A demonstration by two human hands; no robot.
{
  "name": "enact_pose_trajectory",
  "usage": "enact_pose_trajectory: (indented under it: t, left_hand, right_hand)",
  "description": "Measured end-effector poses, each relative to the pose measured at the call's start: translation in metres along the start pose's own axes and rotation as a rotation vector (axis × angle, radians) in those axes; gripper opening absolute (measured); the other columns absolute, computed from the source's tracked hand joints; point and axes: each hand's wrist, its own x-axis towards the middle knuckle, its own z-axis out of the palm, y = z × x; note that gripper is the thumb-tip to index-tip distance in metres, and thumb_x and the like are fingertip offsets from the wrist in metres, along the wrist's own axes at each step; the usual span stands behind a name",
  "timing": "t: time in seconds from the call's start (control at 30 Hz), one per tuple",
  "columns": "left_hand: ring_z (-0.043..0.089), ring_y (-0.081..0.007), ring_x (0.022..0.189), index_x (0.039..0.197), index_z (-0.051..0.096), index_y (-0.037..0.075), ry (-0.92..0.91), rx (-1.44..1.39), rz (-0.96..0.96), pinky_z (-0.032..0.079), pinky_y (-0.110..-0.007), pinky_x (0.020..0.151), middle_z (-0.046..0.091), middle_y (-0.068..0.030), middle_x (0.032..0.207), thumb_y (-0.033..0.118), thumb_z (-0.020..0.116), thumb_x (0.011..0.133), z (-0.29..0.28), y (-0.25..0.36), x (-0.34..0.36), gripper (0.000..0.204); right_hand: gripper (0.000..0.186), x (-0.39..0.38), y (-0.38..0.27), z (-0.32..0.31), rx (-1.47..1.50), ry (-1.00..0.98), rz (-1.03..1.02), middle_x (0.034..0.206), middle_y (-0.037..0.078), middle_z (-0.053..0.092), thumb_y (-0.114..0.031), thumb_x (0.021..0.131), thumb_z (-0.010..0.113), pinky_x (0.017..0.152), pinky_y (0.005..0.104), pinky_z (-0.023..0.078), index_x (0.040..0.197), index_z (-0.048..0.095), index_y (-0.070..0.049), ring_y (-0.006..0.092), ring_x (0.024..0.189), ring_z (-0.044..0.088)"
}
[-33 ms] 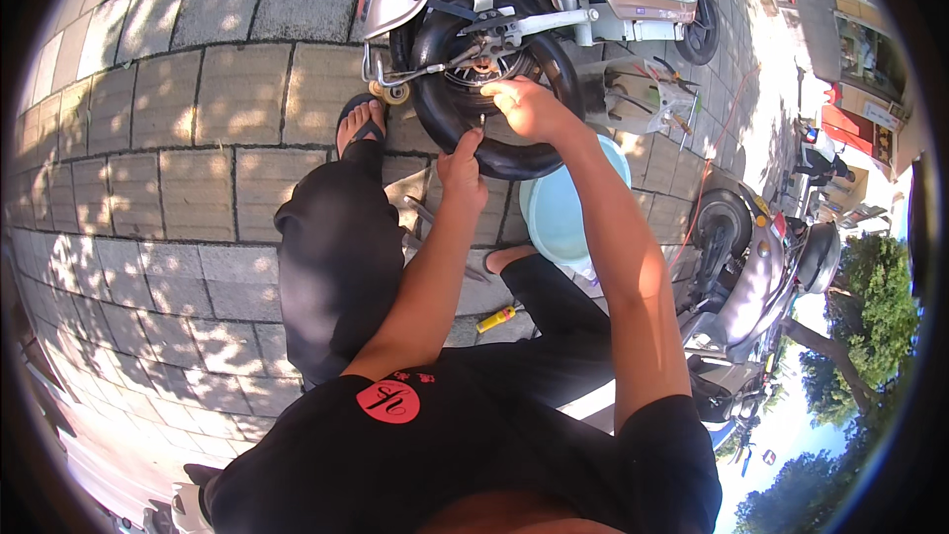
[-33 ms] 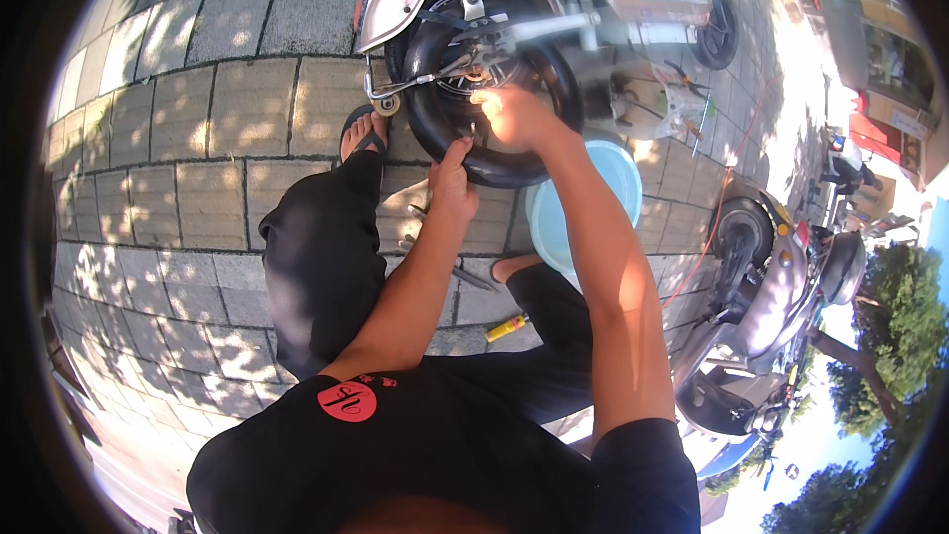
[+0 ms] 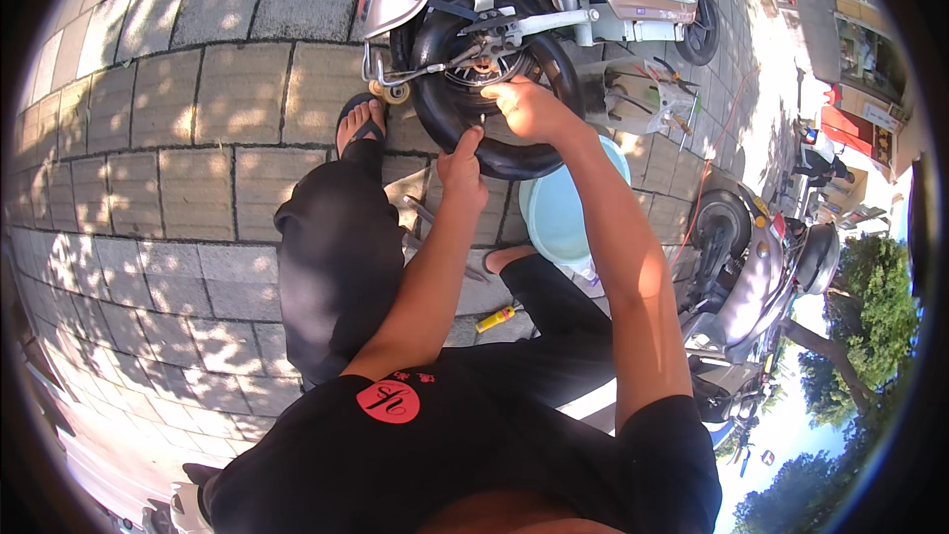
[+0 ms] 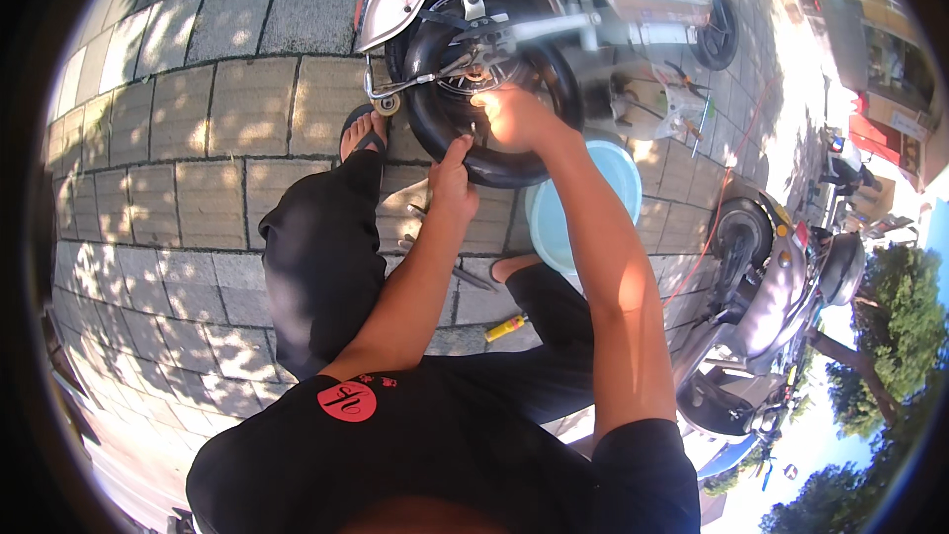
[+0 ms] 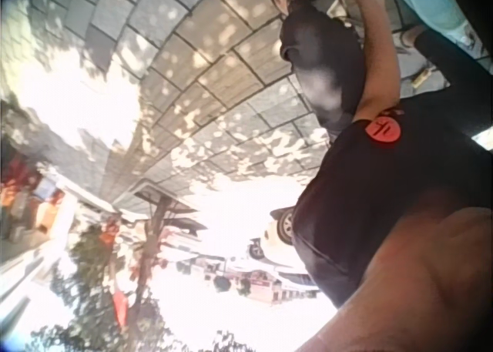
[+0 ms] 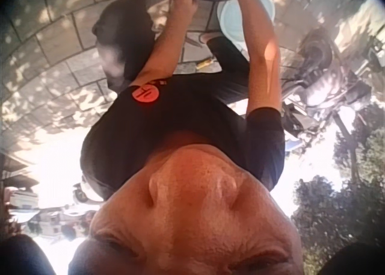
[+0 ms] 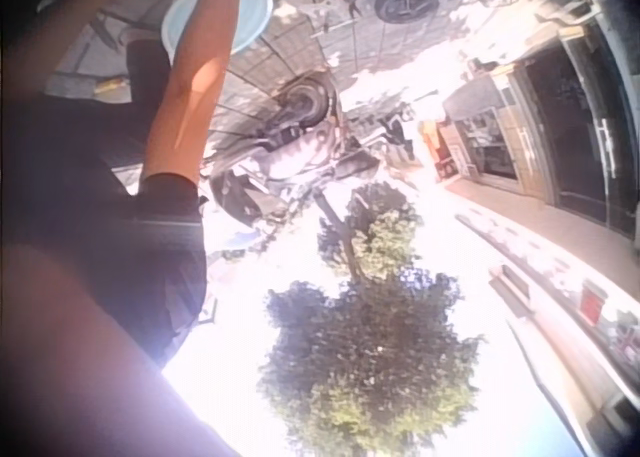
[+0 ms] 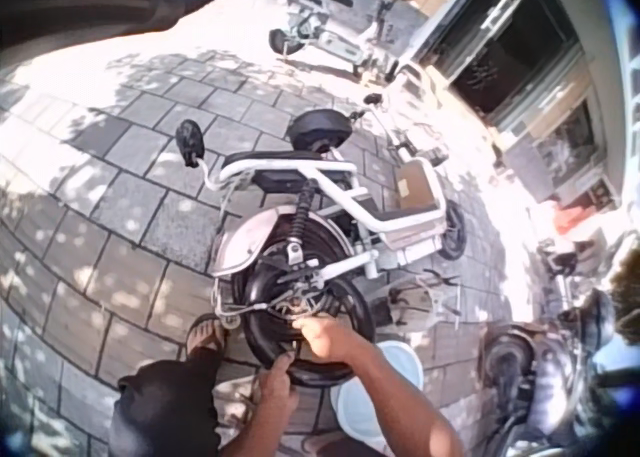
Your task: The person sits on the ground and uses a yellow tool to work on the front tire of a white scooter. They manipulate the tire and valve area, then handle a small canister and a light blue basin nearby.
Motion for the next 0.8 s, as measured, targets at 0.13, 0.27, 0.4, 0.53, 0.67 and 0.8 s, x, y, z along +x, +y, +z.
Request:
enact_pose_trajectory:
  t: [0.13, 0.27, 0.4, 0.53, 0.67, 0.8]
  left_hand:
    - [0.073, -0.0210, 0.105, 0.131, 0.069, -0.003, 0.172, 0.084, -0.057, 0.059, -0.038, 0.094, 0.076, -0.0109, 0.123, 0.010, 0.093, 0.085, 0.003, -0.004, 0.012, 0.054]
    - [0.073, -0.0227, 0.103, 0.133, 0.067, -0.006, 0.235, 0.147, -0.038, 0.058, -0.039, 0.095, 0.075, -0.0133, 0.123, 0.012, 0.096, 0.080, 0.002, -0.005, 0.015, 0.063]
    - [0.073, -0.0224, 0.102, 0.131, 0.069, -0.003, 0.227, 0.157, -0.024, 0.058, -0.039, 0.094, 0.076, -0.0107, 0.120, 0.010, 0.094, 0.080, 0.006, -0.005, 0.012, 0.058]
    - [0.073, -0.0220, 0.101, 0.128, 0.072, -0.001, 0.212, 0.150, -0.001, 0.058, -0.039, 0.094, 0.077, -0.0082, 0.117, 0.010, 0.093, 0.081, 0.009, -0.004, 0.007, 0.053]
    - [0.073, -0.0229, 0.102, 0.134, 0.068, -0.002, 0.207, 0.159, 0.013, 0.058, -0.039, 0.096, 0.075, -0.0105, 0.123, 0.011, 0.093, 0.081, 0.005, -0.005, 0.008, 0.060]
    - [0.072, -0.0251, 0.107, 0.144, 0.060, -0.003, 0.210, 0.174, -0.007, 0.058, -0.041, 0.098, 0.073, -0.0136, 0.130, 0.012, 0.094, 0.080, 0.000, -0.005, 0.014, 0.073]
  right_hand:
    - [0.027, 0.005, -0.025, -0.021, 0.120, -0.143, 0.212, 0.120, 0.020, 0.079, -0.013, 0.104, 0.065, 0.103, 0.0460, 0.058, 0.127, 0.076, -0.004, 0.0400, 0.114, 0.075]
    - [0.025, 0.013, -0.025, -0.026, 0.011, -0.254, 0.157, 0.120, 0.018, 0.079, -0.015, 0.105, 0.063, 0.101, 0.0469, 0.057, 0.123, 0.077, -0.006, 0.0386, 0.115, 0.074]
    - [0.021, 0.022, -0.018, -0.024, 0.006, -0.303, 0.178, 0.115, 0.020, 0.077, -0.017, 0.106, 0.061, 0.097, 0.0489, 0.057, 0.115, 0.075, -0.005, 0.0394, 0.112, 0.074]
    - [0.018, 0.027, -0.012, -0.016, 0.000, -0.329, 0.104, 0.109, 0.019, 0.075, -0.017, 0.106, 0.059, 0.094, 0.0499, 0.056, 0.106, 0.071, -0.003, 0.0408, 0.108, 0.072]
    - [0.016, 0.030, -0.017, -0.014, -0.005, -0.343, 0.112, 0.107, 0.018, 0.075, -0.015, 0.105, 0.058, 0.093, 0.0501, 0.056, 0.101, 0.068, -0.002, 0.0418, 0.104, 0.072]
    - [0.013, 0.033, -0.021, -0.010, -0.044, -0.335, 0.091, 0.103, 0.019, 0.074, -0.012, 0.102, 0.060, 0.091, 0.0514, 0.056, 0.099, 0.068, -0.003, 0.0426, 0.102, 0.071]
